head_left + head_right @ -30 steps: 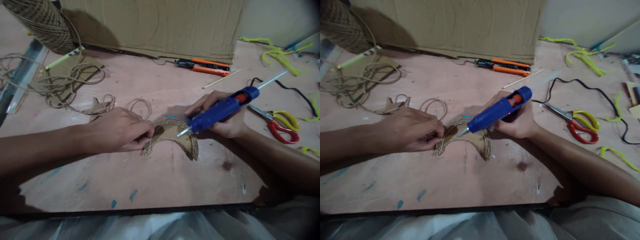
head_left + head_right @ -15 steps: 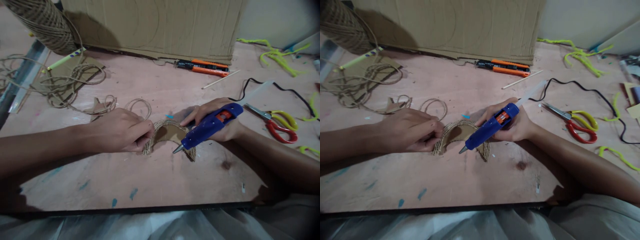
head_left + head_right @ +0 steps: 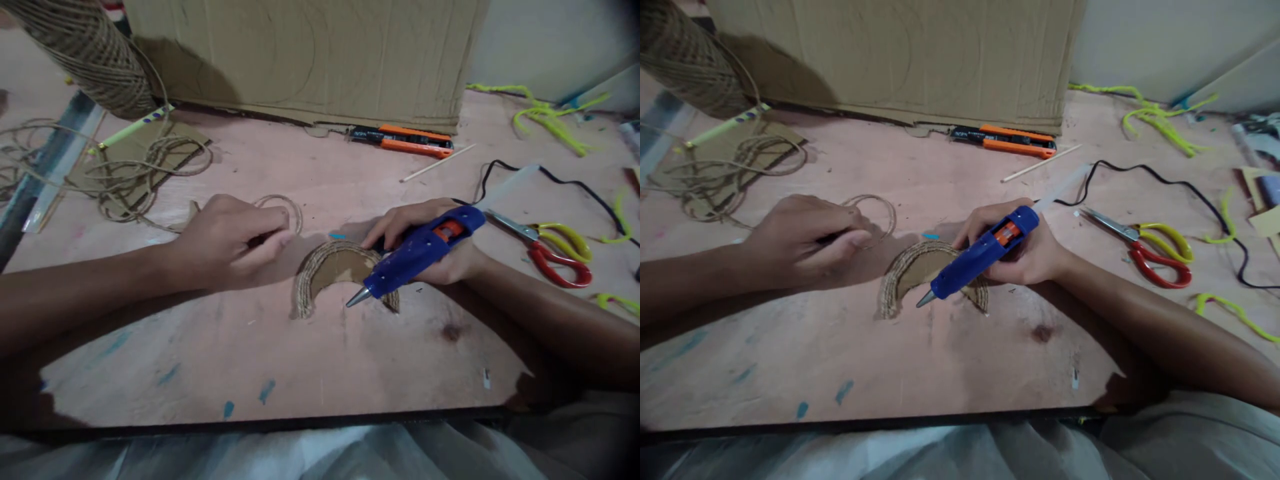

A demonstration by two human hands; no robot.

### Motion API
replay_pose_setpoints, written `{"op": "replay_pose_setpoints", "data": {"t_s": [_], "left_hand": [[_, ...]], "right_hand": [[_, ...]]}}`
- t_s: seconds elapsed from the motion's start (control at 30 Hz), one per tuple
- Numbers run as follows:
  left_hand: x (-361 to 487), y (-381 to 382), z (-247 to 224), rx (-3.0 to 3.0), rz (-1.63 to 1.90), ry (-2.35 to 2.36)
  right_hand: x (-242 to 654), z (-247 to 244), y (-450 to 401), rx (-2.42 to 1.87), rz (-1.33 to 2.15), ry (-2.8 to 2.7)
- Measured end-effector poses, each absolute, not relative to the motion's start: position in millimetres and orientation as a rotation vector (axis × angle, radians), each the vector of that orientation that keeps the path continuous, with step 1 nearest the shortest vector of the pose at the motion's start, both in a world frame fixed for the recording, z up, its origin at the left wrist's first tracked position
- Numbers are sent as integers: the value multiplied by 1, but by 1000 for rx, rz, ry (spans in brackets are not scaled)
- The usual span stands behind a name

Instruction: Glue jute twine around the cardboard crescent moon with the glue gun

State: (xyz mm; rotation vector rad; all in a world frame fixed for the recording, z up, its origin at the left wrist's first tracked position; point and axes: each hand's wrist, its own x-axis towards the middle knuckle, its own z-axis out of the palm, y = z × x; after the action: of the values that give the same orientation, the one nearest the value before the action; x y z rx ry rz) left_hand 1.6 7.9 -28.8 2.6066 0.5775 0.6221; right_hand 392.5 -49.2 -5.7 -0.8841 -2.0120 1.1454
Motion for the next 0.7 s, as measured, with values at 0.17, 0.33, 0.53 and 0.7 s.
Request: {"op": "replay_pose_setpoints", "data": {"t_s": [0.17, 0.33, 0.53, 0.7], "left_hand": [[3, 6, -24, 2716, 555, 298], [4, 0, -26, 2835, 489, 213], [1, 1, -27, 2881, 511, 261], [2, 2, -28, 2913, 445, 319]], "right_hand": [[388, -12, -57, -1056, 817, -1851], [384, -18, -54, -1238, 490, -1548], [386, -28, -46, -1368, 505, -1314], [387, -30, -36, -1336, 548, -1254]]}}
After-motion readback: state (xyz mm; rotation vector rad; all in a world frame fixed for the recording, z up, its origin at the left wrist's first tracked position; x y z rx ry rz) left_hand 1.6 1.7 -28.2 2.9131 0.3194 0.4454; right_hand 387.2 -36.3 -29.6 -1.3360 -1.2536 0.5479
